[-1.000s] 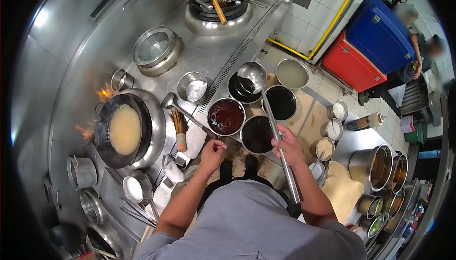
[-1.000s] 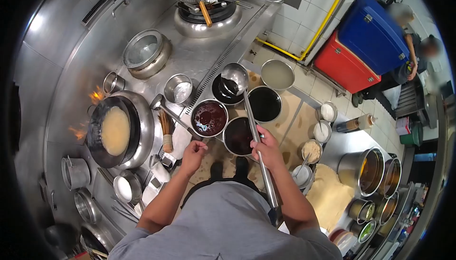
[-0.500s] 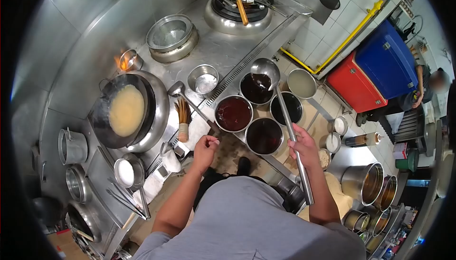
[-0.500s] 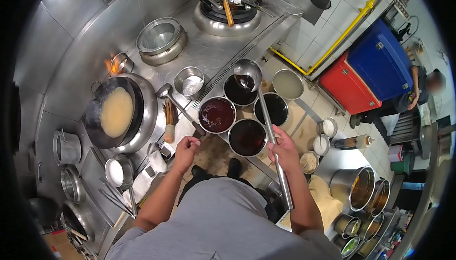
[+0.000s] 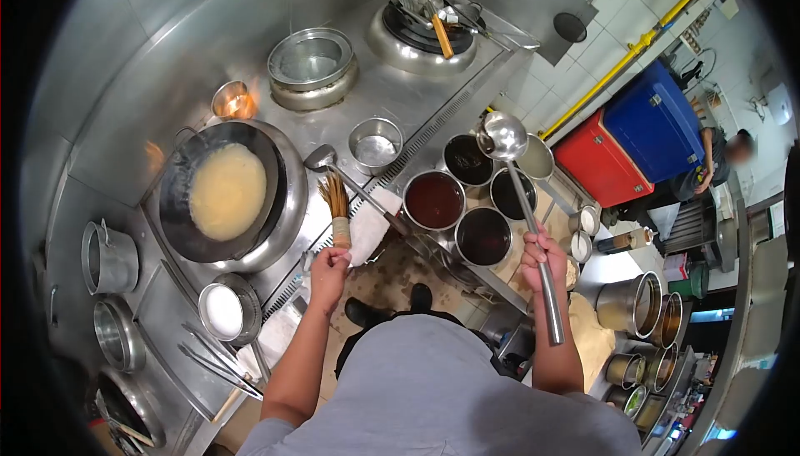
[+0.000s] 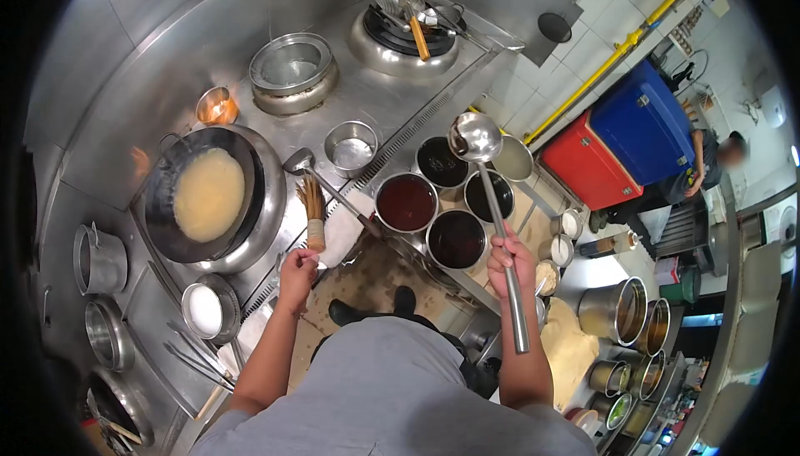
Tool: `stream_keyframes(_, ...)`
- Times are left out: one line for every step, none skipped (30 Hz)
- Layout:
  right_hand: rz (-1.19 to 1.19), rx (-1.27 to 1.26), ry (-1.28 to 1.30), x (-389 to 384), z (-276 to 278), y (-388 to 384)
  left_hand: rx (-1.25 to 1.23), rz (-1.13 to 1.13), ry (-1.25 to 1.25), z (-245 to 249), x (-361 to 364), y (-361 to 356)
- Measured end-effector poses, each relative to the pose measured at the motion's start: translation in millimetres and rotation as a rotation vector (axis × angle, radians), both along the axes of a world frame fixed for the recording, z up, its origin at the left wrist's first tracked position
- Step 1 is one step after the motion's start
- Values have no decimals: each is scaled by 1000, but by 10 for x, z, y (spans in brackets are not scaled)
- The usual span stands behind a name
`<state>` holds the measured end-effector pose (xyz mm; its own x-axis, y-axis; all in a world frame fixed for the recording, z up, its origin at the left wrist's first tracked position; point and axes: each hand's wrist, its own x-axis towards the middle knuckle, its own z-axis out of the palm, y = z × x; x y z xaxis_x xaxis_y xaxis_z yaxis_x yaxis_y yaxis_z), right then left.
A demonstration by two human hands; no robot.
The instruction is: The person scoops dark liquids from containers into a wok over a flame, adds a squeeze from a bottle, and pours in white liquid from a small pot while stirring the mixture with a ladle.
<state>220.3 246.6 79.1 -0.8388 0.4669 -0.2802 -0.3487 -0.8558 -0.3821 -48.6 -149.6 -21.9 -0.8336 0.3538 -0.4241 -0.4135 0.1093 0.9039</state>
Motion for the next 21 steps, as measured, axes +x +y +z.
stream_keyframes(17,41,30,-6,91,-47,24,31,22,13,-51,-148)
stream_keyframes(24,53,33,6,191,-93,36,39,26,22,-92,-296)
stream_keyframes(34,136,-2,-12,372,-173,-43,65,114,42,-143,-438)
stream_keyframes(48,218,-35,-60,541,-258,-125,98,202,44,-218,-574)
stream_keyframes(31,246,-69,-97,660,-364,-150,132,265,11,-281,-725)
stream_keyframes(58,316,-86,-174,822,-475,-152,158,260,75,-294,-819)
stream_keyframes(83,356,-101,-281,987,-609,-250,200,342,214,-333,-887)
stream_keyframes(111,391,-113,-406,1125,-773,-357,244,423,319,-382,-991)
stream_keyframes(145,402,-94,-554,1221,-932,-445,287,567,224,-459,-1086)
stream_keyframes(187,396,-78,-727,1312,-1109,-496,281,680,363,-513,-1161)
stream_keyframes(252,426,-94,-903,1386,-1293,-580,283,771,481,-549,-1208)
stream_keyframes(321,458,-104,-1108,1398,-1454,-669,285,859,582,-599,-1238)
stream_keyframes(415,442,-67,-1336,1361,-1601,-677,291,903,644,-664,-1270)
stream_keyframes(476,457,-87,-1577,1293,-1756,-686,293,938,641,-704,-1291)
stream_keyframes(565,522,-125,-1850,1206,-1927,-777,262,940,589,-747,-1293)
stream_keyframes(645,593,-161,-2134,1095,-2090,-859,224,939,544,-782,-1276)
stream_keyframes(732,698,-179,-2436,889,-2219,-916,189,884,549,-795,-1258)
stream_keyframes(817,804,-196,-2755,618,-2338,-968,152,824,543,-792,-1244)
stream_keyframes(869,890,-185,-3108,353,-2478,-1023,78,734,512,-792,-1258)
stream_keyframes(919,973,-173,-3404,98,-2631,-1045,107,713,476,-777,-1277)
stream_keyframes(956,970,-157,-3609,-103,-2788,-1069,50,736,436,-752,-1285)
